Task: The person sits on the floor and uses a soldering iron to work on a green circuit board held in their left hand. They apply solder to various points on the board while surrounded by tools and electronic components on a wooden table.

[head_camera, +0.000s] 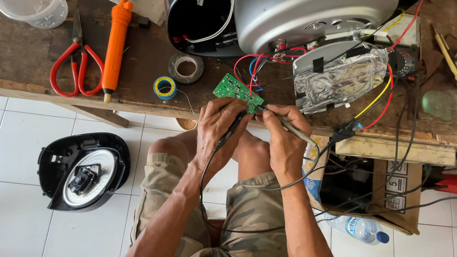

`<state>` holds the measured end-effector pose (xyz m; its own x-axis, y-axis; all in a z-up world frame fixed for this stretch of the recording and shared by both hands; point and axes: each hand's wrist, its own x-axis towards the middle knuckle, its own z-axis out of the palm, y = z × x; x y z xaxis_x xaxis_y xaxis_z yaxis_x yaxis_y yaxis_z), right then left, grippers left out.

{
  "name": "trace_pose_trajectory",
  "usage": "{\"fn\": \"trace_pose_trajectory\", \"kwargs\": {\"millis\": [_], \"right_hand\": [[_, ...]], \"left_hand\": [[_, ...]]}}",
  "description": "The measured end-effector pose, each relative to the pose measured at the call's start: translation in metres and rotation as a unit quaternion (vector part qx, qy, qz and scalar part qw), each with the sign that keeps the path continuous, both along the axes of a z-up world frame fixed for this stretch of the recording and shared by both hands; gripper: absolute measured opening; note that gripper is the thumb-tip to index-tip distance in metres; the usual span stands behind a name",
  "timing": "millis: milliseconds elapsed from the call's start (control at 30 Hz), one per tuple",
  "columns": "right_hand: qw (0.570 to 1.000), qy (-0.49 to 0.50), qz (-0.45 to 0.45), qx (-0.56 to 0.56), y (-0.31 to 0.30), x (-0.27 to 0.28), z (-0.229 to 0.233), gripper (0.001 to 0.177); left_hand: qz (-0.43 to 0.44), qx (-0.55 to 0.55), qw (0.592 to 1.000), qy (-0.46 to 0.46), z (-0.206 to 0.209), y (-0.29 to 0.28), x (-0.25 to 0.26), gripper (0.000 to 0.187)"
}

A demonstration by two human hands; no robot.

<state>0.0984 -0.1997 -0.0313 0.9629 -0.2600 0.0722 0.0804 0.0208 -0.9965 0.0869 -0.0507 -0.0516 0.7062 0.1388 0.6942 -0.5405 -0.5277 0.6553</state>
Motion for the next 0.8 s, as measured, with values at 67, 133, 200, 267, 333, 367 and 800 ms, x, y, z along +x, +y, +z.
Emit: {"fn": "trace_pose_trajectory", "kwargs": {"millis": [67,133,200,267,333,367,800], "right_hand": [[1.000,0.001,-0.001,-0.009,0.000,-0.001,0.001,0.015],[1.000,0.002,-0.002,-0.018,0.000,-0.001,0.000,0.014],[1.000,0.000,-0.005,-0.017,0.001,0.000,-0.001,0.015],[1.000,0.003,-0.004,-0.014,0.001,-0.002,0.003,0.015],[1.000,0.006,-0.006,-0.012,0.001,-0.003,0.007,0.015],[1.000,0.009,0.003,-0.019,0.001,-0.004,0.008,0.016],[0.999,0.007,0.016,0.046,-0.010,0.003,-0.015,0.017]], "left_hand": [[-0.002,0.006,1.000,0.000,-0.001,0.001,0.001,0.015],[-0.004,0.011,1.000,0.000,0.000,0.003,0.001,0.016],[-0.022,-0.009,1.000,0.011,0.002,0.007,0.000,0.016],[-0.023,-0.010,1.000,0.015,0.000,0.007,0.001,0.015],[-0.027,-0.013,0.999,0.019,0.001,0.006,0.000,0.015],[-0.020,-0.008,1.000,0.017,0.003,0.006,-0.001,0.015],[-0.036,0.003,0.999,0.032,0.005,0.007,0.001,0.015]]}}
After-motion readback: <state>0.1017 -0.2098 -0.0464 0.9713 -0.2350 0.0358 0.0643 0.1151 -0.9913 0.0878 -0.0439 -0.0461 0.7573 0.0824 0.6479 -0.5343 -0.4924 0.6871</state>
